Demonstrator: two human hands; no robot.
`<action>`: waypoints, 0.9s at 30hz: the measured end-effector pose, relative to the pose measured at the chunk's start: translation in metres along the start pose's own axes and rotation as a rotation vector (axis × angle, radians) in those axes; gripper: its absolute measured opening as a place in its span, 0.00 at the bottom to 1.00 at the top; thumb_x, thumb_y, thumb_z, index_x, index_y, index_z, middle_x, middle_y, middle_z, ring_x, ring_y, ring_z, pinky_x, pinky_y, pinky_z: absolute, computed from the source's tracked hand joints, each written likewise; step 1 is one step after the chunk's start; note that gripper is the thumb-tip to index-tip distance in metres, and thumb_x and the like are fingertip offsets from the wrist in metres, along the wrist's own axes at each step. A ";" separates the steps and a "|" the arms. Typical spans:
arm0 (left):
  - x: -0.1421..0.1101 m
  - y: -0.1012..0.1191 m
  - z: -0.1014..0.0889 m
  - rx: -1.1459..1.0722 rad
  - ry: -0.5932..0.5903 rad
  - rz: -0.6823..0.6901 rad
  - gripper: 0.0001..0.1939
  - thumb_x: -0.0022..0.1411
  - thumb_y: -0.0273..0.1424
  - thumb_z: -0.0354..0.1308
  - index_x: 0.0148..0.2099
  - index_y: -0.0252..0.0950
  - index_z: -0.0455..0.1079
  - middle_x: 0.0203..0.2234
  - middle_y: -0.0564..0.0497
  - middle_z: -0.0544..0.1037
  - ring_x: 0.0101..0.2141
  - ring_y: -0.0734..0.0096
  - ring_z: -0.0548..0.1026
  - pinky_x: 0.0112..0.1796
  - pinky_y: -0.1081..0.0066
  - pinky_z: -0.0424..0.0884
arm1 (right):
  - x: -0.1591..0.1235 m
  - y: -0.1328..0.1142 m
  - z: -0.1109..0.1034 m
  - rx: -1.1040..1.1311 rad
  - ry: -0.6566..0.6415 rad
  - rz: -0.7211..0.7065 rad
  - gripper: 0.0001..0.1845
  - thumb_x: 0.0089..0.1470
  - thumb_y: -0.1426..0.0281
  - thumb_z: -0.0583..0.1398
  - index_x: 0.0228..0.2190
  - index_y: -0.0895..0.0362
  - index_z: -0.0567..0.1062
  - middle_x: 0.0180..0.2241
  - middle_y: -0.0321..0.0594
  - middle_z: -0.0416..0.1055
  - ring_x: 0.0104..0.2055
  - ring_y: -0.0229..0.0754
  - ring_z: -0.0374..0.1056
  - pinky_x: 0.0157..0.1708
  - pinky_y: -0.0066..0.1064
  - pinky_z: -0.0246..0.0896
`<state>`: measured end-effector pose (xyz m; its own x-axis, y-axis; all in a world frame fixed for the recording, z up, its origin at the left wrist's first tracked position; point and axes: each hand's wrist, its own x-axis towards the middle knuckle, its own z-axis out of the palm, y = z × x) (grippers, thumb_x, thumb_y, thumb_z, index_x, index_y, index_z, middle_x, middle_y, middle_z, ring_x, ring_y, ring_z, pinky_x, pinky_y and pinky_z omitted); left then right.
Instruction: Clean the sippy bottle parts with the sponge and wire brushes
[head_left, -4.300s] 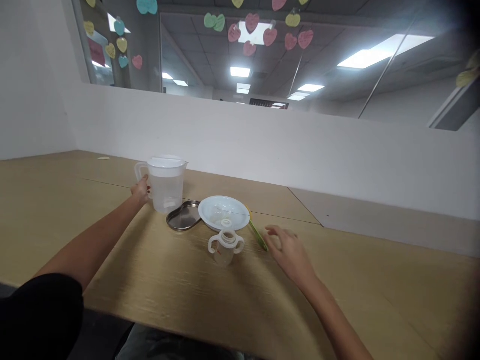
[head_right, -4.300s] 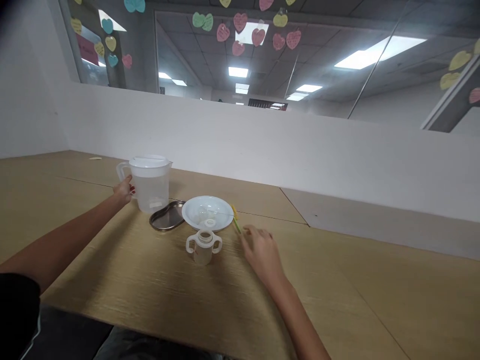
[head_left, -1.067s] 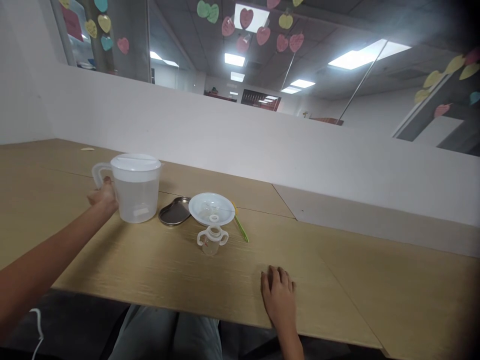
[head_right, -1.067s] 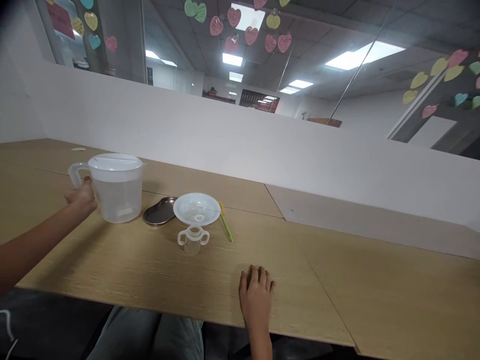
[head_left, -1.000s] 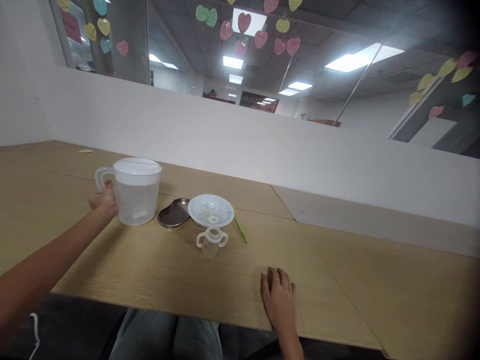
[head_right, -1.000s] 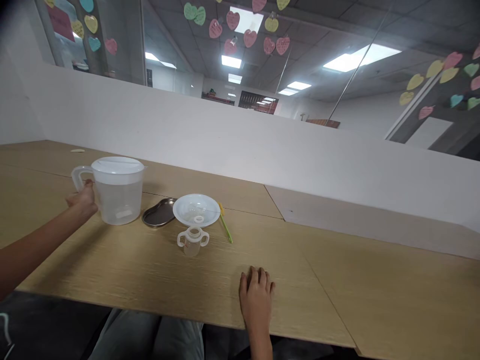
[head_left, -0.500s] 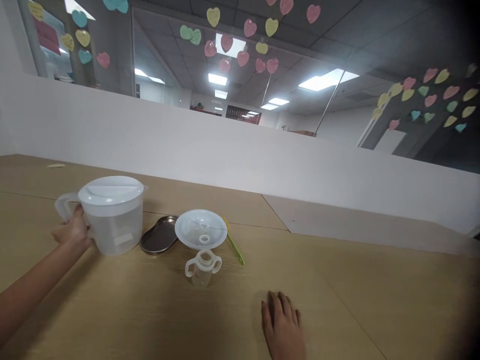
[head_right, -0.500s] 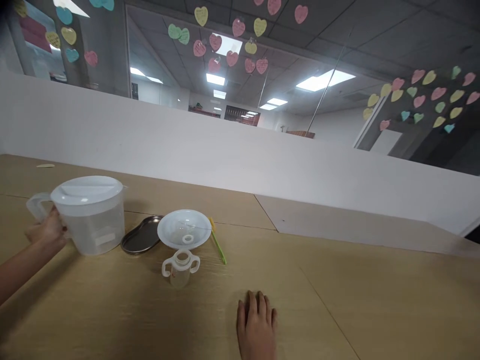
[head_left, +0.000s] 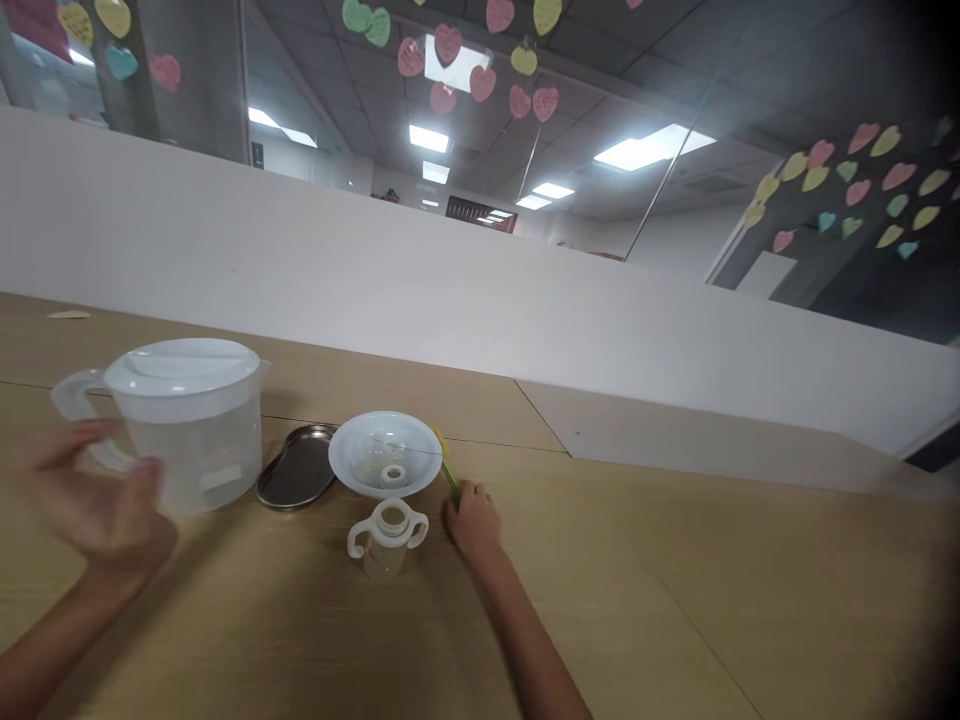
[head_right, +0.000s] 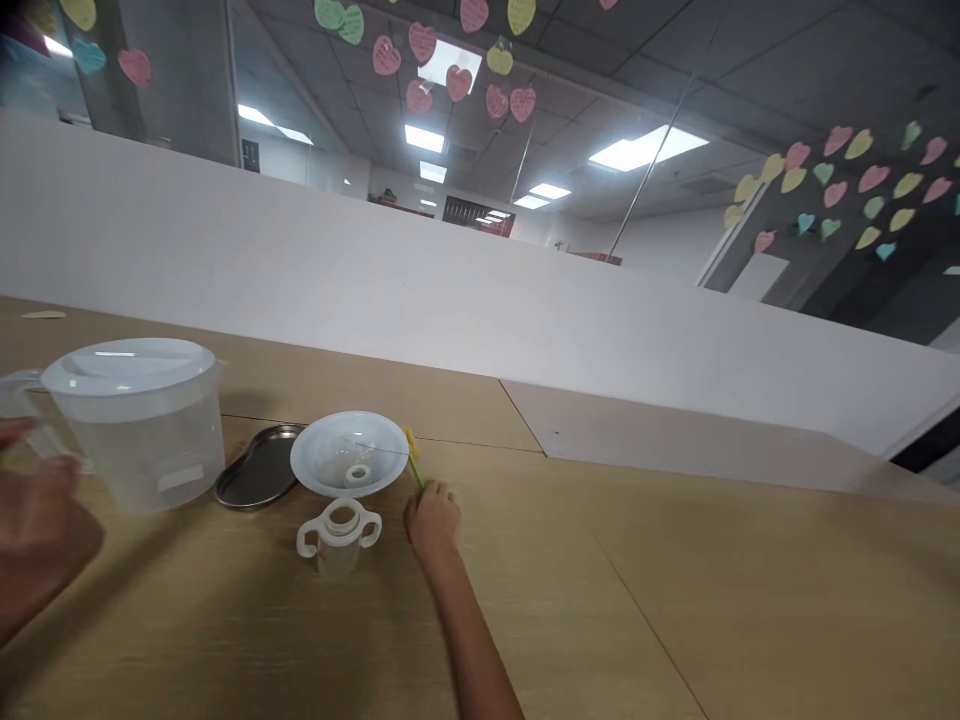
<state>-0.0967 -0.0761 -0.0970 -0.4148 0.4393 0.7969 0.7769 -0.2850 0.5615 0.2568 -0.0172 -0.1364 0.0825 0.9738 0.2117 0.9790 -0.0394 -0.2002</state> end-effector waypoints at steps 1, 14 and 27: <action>-0.004 0.021 0.007 -0.065 0.040 0.189 0.11 0.56 0.37 0.50 0.42 0.47 0.64 0.35 0.53 0.74 0.45 0.53 0.69 0.46 0.51 0.63 | 0.006 -0.002 0.006 0.001 -0.009 0.011 0.12 0.56 0.74 0.54 0.41 0.64 0.72 0.41 0.55 0.71 0.44 0.50 0.69 0.37 0.34 0.59; -0.010 0.096 0.170 0.443 -0.966 0.395 0.10 0.55 0.24 0.54 0.33 0.35 0.78 0.35 0.40 0.79 0.44 0.53 0.71 0.43 0.60 0.62 | 0.014 0.011 0.019 0.163 0.097 0.269 0.16 0.63 0.74 0.42 0.44 0.61 0.65 0.33 0.47 0.76 0.34 0.45 0.73 0.26 0.29 0.54; -0.023 0.078 0.180 0.440 -1.208 0.238 0.12 0.56 0.21 0.50 0.35 0.34 0.75 0.35 0.40 0.79 0.37 0.59 0.77 0.36 0.67 0.67 | 0.018 0.011 0.023 0.261 0.104 0.263 0.15 0.62 0.72 0.45 0.43 0.60 0.69 0.33 0.48 0.76 0.34 0.46 0.73 0.27 0.29 0.53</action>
<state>0.0585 0.0447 -0.1110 0.2594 0.9651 0.0352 0.9560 -0.2618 0.1328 0.2651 0.0049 -0.1570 0.3558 0.9097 0.2143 0.8428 -0.2132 -0.4942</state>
